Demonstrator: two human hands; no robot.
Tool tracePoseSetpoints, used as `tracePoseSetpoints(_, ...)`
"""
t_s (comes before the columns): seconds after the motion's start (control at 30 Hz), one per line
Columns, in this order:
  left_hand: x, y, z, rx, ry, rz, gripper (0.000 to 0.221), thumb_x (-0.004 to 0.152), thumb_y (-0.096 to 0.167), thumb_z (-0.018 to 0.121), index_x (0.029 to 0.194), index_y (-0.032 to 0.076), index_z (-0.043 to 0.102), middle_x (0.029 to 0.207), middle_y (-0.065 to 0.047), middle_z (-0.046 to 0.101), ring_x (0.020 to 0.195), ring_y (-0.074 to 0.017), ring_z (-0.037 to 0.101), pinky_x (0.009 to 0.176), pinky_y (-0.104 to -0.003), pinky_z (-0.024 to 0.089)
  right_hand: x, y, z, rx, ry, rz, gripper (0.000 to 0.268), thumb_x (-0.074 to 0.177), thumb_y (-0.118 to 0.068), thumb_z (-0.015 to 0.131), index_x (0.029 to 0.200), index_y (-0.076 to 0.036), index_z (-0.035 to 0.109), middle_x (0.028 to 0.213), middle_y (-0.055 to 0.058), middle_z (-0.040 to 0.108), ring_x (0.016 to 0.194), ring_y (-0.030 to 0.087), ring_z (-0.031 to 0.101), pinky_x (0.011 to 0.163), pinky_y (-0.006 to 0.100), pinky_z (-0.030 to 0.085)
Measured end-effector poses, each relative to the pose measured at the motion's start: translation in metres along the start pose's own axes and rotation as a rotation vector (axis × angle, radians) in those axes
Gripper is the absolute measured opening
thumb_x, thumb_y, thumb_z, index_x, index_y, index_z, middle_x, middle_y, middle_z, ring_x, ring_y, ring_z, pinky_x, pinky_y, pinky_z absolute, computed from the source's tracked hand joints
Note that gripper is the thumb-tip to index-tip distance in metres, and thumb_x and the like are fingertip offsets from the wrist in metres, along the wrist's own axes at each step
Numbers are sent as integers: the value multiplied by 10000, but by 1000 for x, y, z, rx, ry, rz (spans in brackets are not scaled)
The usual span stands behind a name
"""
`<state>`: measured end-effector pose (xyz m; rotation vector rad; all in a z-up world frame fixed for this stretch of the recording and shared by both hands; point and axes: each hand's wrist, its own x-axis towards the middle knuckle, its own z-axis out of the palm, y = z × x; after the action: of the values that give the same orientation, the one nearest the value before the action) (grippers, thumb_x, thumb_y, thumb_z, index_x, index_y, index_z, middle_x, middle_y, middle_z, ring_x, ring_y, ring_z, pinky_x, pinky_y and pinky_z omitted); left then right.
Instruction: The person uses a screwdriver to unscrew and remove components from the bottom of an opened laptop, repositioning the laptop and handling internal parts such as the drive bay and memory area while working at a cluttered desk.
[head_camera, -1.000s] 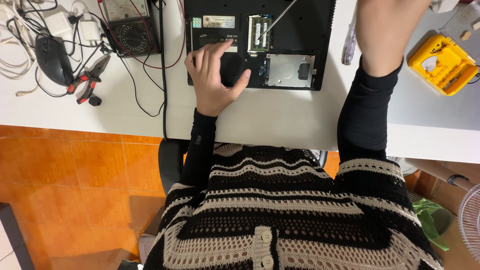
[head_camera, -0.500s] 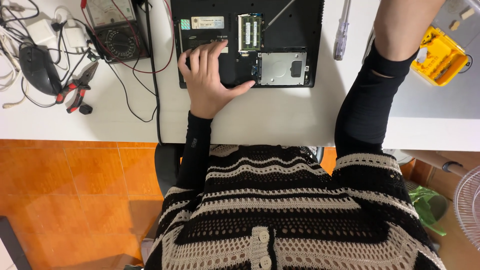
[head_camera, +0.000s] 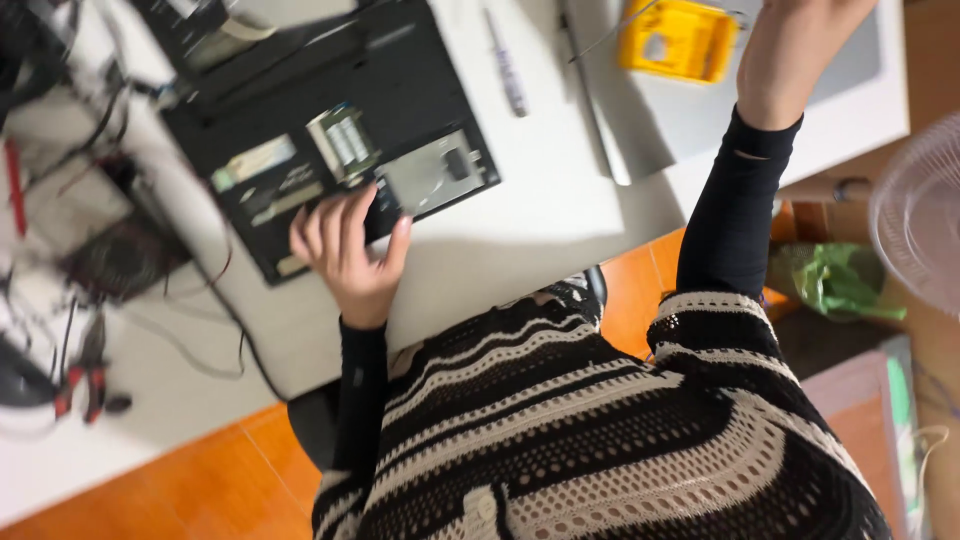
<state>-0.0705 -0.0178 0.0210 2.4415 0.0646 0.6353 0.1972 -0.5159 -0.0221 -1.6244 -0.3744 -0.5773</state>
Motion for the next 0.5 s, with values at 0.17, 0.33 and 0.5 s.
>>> tracePoseSetpoints(0.17, -8, 5, 11, 15, -58, 11, 389, 970, 316, 772, 1275, 91, 686, 1220, -44, 662, 1223, -248, 574, 1189, -525, 307, -23, -6, -86, 115, 196, 18, 154, 1223, 62, 611, 1166, -17, 491, 756, 41, 461, 578, 136, 371, 551, 282, 330)
tracePoseSetpoints(0.33, -12, 3, 18, 65, -42, -19, 370, 1005, 319, 713, 1282, 79, 666, 1251, -68, 646, 1261, -281, 521, 1205, -548, 307, -40, -59, -71, -4, 261, 8, 297, 1211, 42, 594, 1451, -46, 443, 998, 188, 650, 741, 265, 673, 665, 391, 572)
tracePoseSetpoints(0.5, -12, 6, 19, 92, -74, -35, 372, 997, 310, 701, 1278, 68, 672, 1235, -76, 641, 1261, -287, 523, 1212, -547, 304, -56, -58, -70, -17, 241, 20, 340, 1238, -15, 560, 1523, -90, 392, 985, 222, 688, 747, 297, 697, 690, 439, 608)
